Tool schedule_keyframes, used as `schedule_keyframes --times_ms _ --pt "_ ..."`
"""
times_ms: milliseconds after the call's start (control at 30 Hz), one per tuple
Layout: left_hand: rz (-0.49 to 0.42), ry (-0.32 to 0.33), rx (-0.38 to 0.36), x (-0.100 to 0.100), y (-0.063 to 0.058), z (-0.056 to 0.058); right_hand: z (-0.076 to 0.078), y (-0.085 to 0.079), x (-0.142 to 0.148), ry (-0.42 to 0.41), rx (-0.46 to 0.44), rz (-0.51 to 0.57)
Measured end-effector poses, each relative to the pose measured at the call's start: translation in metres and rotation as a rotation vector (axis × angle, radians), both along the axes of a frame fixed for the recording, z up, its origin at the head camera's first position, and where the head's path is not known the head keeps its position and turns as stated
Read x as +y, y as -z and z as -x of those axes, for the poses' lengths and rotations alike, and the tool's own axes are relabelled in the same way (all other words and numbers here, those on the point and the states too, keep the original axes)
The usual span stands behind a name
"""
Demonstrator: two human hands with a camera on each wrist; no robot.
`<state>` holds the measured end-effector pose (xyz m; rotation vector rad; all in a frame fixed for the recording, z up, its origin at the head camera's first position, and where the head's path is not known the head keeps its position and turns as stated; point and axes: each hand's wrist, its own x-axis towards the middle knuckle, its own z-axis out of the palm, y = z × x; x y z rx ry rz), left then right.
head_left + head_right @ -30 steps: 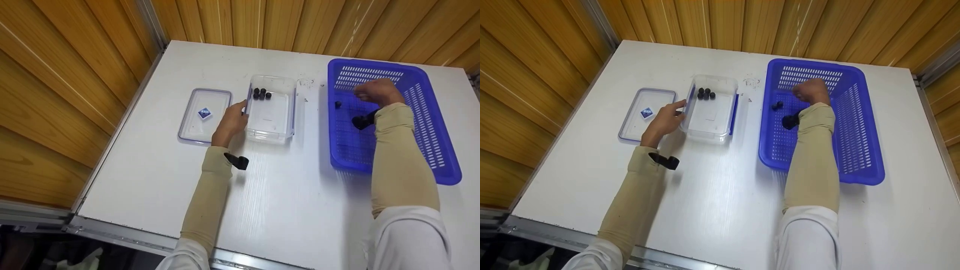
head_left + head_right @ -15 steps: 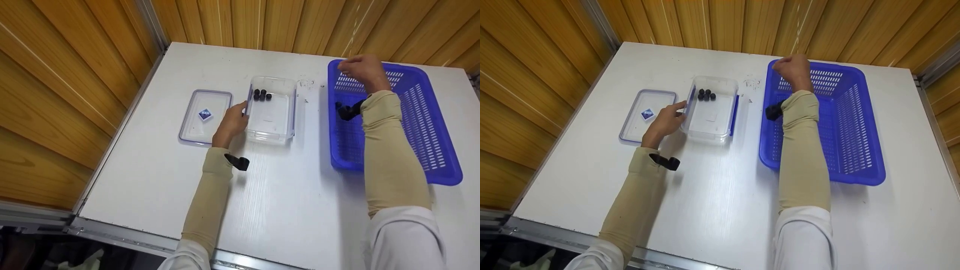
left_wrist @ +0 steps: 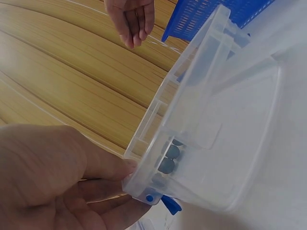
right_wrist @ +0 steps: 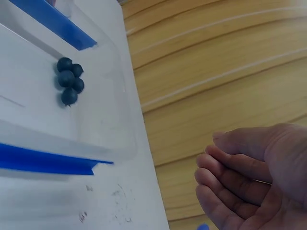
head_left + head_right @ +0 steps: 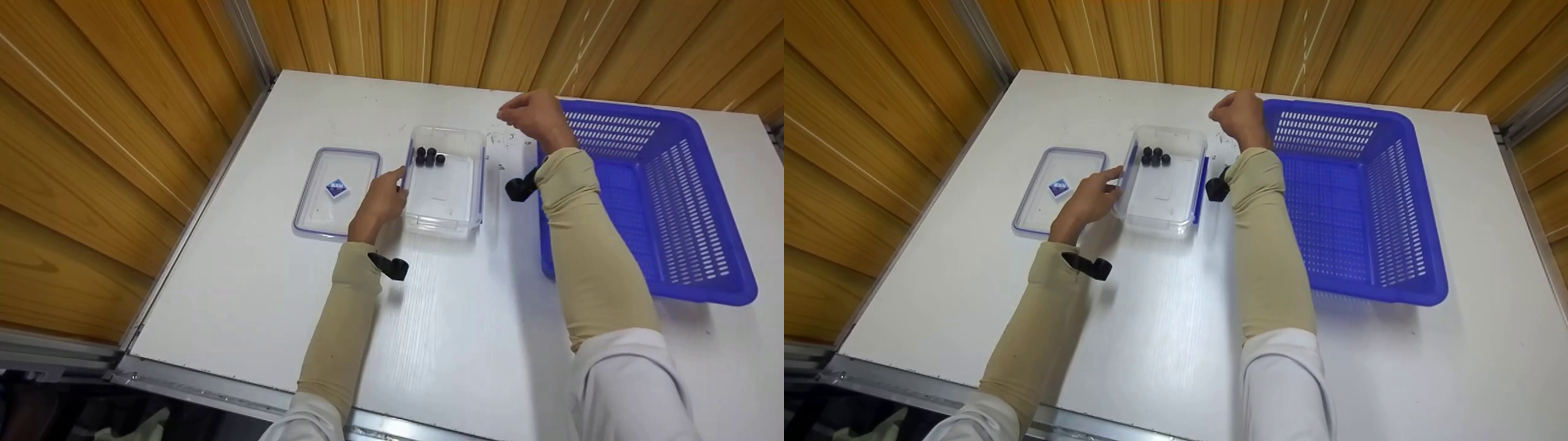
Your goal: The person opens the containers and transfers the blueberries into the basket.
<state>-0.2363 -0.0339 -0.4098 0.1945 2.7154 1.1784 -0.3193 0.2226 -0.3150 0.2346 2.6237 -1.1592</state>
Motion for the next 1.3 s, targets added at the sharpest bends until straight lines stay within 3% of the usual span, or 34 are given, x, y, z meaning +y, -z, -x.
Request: schedule_keyframes --times_ms 567,800,1033,1300 --pt "-0.054 -0.017 -0.030 0.000 0.000 -0.001 0.006 0.034 -0.059 -0.141 0.013 -0.067" --pt "-0.035 -0.011 -0.018 0.001 0.001 -0.002 0.009 0.053 -0.071 -0.176 0.010 -0.107" --pt "-0.026 -0.003 -0.001 0.000 0.001 0.000 0.012 0.061 -0.080 -0.232 -0.009 -0.205" --pt "-0.029 -0.005 -0.002 0.000 0.000 0.000 0.018 0.071 -0.086 -0.207 -0.017 -0.288"
